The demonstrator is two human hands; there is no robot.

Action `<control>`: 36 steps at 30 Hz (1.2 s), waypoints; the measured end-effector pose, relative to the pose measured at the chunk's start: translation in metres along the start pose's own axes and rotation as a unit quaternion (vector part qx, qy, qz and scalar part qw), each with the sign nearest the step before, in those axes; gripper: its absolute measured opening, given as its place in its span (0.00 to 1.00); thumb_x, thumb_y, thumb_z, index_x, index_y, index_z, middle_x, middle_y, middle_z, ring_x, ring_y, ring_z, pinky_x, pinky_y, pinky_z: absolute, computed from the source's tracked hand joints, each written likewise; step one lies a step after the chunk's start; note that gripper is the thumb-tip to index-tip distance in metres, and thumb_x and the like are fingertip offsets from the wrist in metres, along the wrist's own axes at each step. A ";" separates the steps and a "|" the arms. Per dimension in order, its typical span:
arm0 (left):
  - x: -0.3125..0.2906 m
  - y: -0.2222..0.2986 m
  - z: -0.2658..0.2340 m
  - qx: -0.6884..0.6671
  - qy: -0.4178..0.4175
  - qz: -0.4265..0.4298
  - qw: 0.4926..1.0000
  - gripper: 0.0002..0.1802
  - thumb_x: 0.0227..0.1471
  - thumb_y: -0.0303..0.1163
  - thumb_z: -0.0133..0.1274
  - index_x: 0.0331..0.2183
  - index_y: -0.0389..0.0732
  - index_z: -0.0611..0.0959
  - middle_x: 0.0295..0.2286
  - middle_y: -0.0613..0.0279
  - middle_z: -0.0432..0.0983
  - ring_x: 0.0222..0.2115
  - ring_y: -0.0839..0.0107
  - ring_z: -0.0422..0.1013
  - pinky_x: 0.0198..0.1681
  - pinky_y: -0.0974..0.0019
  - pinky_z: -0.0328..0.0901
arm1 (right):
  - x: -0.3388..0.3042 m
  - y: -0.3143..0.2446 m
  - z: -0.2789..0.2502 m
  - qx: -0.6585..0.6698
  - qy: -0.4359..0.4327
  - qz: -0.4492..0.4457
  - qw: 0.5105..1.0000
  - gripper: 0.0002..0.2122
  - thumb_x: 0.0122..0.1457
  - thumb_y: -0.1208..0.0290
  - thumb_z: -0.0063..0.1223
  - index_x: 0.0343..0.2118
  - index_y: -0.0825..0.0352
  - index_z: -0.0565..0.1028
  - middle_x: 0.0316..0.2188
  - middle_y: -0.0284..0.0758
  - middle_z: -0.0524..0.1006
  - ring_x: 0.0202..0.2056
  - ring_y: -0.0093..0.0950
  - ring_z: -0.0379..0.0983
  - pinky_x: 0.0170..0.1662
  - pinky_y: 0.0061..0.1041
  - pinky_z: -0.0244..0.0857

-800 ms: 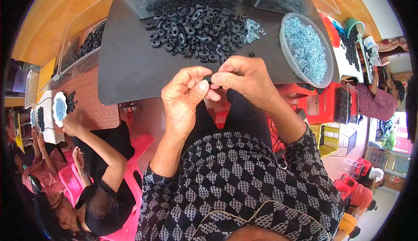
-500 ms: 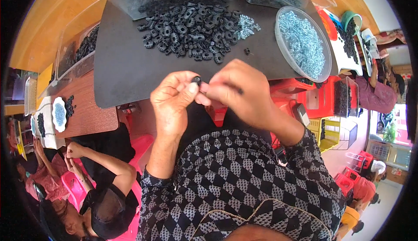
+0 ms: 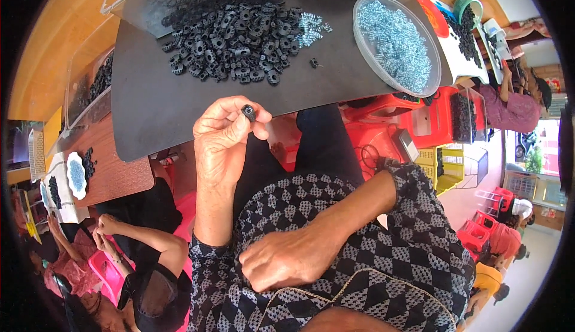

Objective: Manual assembly of small plastic components by inserting decorative or functional bits into them.

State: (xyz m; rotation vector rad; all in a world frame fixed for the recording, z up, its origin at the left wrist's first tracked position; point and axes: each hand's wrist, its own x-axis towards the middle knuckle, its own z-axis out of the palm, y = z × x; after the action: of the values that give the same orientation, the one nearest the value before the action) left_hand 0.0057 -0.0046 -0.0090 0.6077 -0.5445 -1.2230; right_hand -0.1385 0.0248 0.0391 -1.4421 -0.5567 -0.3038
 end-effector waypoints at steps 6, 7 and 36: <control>-0.001 0.002 0.003 0.003 -0.006 -0.025 1.000 0.12 0.47 0.26 0.58 0.35 0.29 0.77 0.30 0.47 0.77 0.23 0.66 0.73 0.31 0.68 0.68 | -0.019 -0.016 -0.034 0.044 -0.113 0.023 0.992 0.09 0.52 0.80 0.44 0.20 0.72 0.58 0.21 0.42 0.60 0.26 0.43 0.60 0.30 0.38 0.55; -0.001 0.002 0.003 0.002 -0.006 -0.024 1.000 0.12 0.47 0.26 0.58 0.35 0.29 0.77 0.30 0.47 0.77 0.23 0.66 0.73 0.31 0.68 0.68 | -0.020 -0.021 -0.041 0.049 -0.130 0.039 0.990 0.09 0.52 0.80 0.44 0.20 0.72 0.58 0.20 0.42 0.60 0.26 0.43 0.60 0.30 0.38 0.56; 0.000 0.000 0.010 0.035 0.051 -0.022 0.998 0.10 0.49 0.25 0.56 0.35 0.30 0.78 0.28 0.52 0.77 0.22 0.72 0.72 0.27 0.73 0.68 | -0.037 -0.027 -0.154 -0.469 0.371 0.207 0.774 0.07 0.49 0.78 0.54 0.33 0.69 0.76 0.27 0.37 0.76 0.29 0.29 0.73 0.32 0.25 0.66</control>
State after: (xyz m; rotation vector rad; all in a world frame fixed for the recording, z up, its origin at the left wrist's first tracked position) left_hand -0.0012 -0.0063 -0.0014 0.7414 -0.4918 -1.2110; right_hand -0.1563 -0.1352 0.0376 -2.1484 0.6850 -0.8189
